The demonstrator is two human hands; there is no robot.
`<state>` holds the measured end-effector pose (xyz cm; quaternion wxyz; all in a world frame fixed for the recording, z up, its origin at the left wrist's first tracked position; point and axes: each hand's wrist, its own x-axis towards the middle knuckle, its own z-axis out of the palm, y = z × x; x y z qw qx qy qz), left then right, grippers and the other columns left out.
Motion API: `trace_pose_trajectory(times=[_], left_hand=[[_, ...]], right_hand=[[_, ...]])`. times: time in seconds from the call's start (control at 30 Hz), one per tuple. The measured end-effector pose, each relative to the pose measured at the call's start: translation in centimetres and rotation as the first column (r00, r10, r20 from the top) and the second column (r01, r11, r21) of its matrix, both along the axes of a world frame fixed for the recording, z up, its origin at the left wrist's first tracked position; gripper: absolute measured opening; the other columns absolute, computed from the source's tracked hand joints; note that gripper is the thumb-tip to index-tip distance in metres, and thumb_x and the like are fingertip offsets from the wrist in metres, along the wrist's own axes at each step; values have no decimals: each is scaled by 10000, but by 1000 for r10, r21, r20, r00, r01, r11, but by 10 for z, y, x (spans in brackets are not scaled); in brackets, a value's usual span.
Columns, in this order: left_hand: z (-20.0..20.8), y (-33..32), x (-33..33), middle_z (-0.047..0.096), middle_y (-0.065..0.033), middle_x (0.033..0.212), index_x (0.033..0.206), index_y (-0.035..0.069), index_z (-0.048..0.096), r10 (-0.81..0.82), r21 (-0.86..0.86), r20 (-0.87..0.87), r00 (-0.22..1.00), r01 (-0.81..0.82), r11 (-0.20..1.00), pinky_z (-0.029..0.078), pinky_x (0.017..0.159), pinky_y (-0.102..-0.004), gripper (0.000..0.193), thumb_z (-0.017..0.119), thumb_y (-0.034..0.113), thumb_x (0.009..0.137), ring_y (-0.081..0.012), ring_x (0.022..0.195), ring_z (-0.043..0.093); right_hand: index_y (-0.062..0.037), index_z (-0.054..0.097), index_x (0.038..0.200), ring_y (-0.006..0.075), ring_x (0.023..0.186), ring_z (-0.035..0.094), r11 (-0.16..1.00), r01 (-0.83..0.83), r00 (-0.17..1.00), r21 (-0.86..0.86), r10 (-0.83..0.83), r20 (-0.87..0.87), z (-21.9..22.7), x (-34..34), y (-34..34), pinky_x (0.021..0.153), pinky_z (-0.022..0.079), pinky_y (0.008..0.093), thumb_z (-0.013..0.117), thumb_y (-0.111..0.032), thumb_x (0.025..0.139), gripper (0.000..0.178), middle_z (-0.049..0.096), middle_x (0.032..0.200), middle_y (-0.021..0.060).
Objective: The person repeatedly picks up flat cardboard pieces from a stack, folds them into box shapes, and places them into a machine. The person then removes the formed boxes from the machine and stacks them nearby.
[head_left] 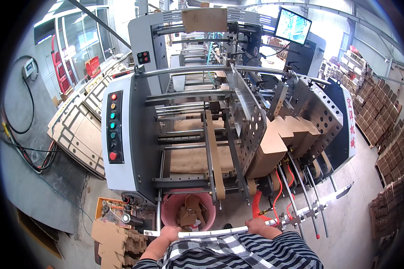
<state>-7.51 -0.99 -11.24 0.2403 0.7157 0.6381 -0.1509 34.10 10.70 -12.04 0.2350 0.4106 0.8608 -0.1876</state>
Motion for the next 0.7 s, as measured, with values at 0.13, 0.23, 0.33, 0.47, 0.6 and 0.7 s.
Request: trace_pose_trajectory(times=[0.13, 0.23, 0.33, 0.47, 0.6, 0.7], left_hand=[[-14, -4, -5, 660, -95, 1018, 1038, 156, 636, 3, 8, 9, 1000, -3, 1000, 495, 817, -399, 412, 592, 447, 750, -268, 959, 627], [-4, 0, -1, 658, -95, 1026, 1043, 156, 633, 17, -25, 10, 1000, -16, 1000, 493, 820, -398, 448, 593, 492, 749, -268, 968, 624], [-7, 0, -2, 655, -96, 1033, 1045, 155, 632, 13, -30, 17, 1000, -12, 999, 492, 822, -398, 489, 596, 535, 741, -267, 975, 621], [-12, -3, -4, 654, -97, 1036, 1045, 155, 632, 5, -10, 18, 1000, -5, 1000, 493, 819, -400, 493, 603, 537, 735, -267, 975, 621], [-12, -2, -5, 657, -95, 1026, 1043, 154, 633, -1, -5, 16, 1000, 1, 1000, 497, 810, -404, 485, 605, 529, 736, -269, 961, 626], [-12, -2, -5, 660, -94, 1017, 1037, 152, 635, -5, 5, 18, 1000, 5, 1000, 499, 804, -406, 477, 606, 521, 737, -271, 952, 629]], right_hand=[[-105, 610, 987, 294, 913, 629, 1000, -16, 1000, 3, 16, 0, -2, -1, 1, 771, 503, 412, 636, -419, 713, 418, 656, 969, 109], [-105, 600, 1008, 297, 914, 629, 1000, -20, 1000, 1, 20, 15, -9, 3, 1, 770, 504, 414, 639, -433, 715, 441, 657, 970, 111], [-105, 590, 1025, 299, 916, 629, 1000, -31, 999, 4, 31, 18, -14, 5, 2, 767, 505, 414, 642, -445, 717, 462, 657, 971, 113], [-104, 589, 1025, 299, 914, 631, 999, -36, 999, 1, 36, 9, -12, 3, 2, 764, 507, 413, 642, -443, 717, 462, 658, 969, 113], [-107, 592, 1020, 299, 906, 633, 1000, -29, 1000, 1, 29, 4, -11, 3, 2, 761, 508, 413, 645, -438, 712, 456, 658, 965, 111], [-108, 596, 1011, 299, 900, 634, 1000, -20, 1000, 10, 20, -9, -11, 3, 1, 760, 508, 412, 648, -434, 707, 449, 658, 962, 111]])
